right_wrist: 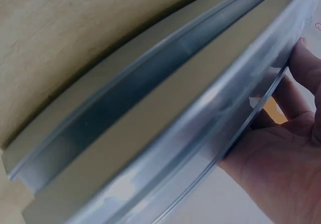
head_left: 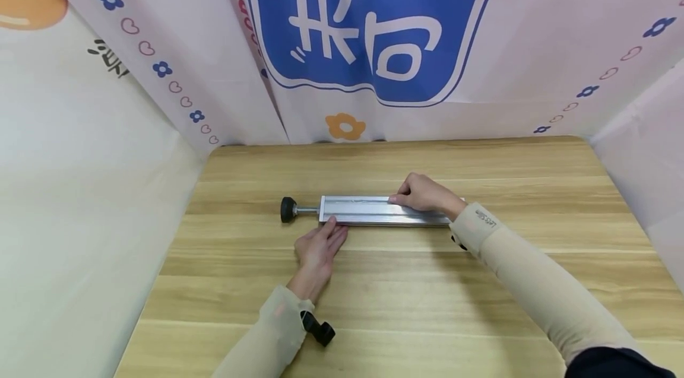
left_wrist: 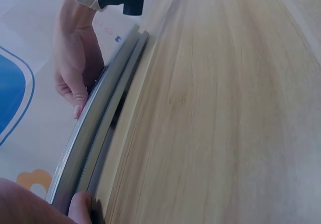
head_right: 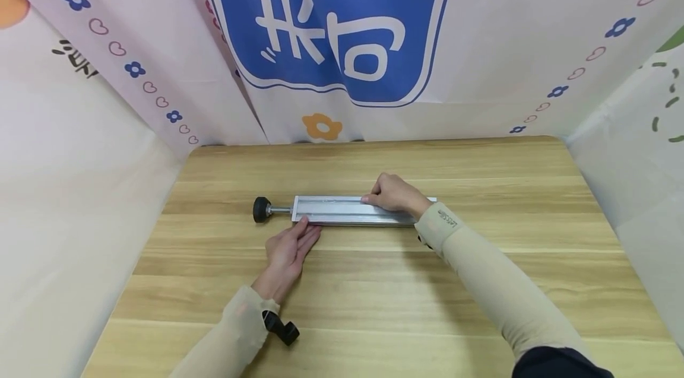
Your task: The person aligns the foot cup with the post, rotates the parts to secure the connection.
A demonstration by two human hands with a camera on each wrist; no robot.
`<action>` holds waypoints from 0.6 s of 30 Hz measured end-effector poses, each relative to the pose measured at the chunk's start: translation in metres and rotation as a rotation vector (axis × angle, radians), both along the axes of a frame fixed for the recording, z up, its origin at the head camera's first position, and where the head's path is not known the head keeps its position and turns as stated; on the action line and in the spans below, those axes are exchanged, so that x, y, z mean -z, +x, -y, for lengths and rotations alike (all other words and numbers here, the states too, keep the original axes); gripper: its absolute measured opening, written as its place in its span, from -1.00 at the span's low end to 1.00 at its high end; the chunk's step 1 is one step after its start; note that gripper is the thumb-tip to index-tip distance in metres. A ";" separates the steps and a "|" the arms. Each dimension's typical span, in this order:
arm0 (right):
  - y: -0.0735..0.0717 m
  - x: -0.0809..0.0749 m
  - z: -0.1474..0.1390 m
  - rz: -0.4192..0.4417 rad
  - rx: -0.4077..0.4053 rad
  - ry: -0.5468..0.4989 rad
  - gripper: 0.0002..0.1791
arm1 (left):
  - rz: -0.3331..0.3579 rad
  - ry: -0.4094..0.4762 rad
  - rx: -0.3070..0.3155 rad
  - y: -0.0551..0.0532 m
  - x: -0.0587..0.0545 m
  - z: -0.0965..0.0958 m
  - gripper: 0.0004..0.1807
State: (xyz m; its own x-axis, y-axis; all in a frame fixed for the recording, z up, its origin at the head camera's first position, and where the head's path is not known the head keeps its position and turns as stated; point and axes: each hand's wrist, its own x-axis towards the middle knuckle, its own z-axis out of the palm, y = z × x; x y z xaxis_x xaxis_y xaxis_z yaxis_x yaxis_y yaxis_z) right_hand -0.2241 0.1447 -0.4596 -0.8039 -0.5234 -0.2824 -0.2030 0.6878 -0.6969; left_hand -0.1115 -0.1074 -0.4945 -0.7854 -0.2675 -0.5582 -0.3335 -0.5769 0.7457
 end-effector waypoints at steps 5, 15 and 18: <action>0.000 -0.001 0.000 -0.014 -0.022 -0.008 -0.70 | 0.009 -0.005 0.011 -0.001 -0.001 0.000 -0.43; 0.003 0.005 0.001 -0.052 0.000 -0.013 -0.69 | 0.027 -0.007 0.046 0.000 -0.004 0.000 -0.42; 0.007 0.006 0.003 -0.086 0.027 -0.016 -0.70 | 0.027 -0.016 0.064 0.002 -0.005 0.001 -0.42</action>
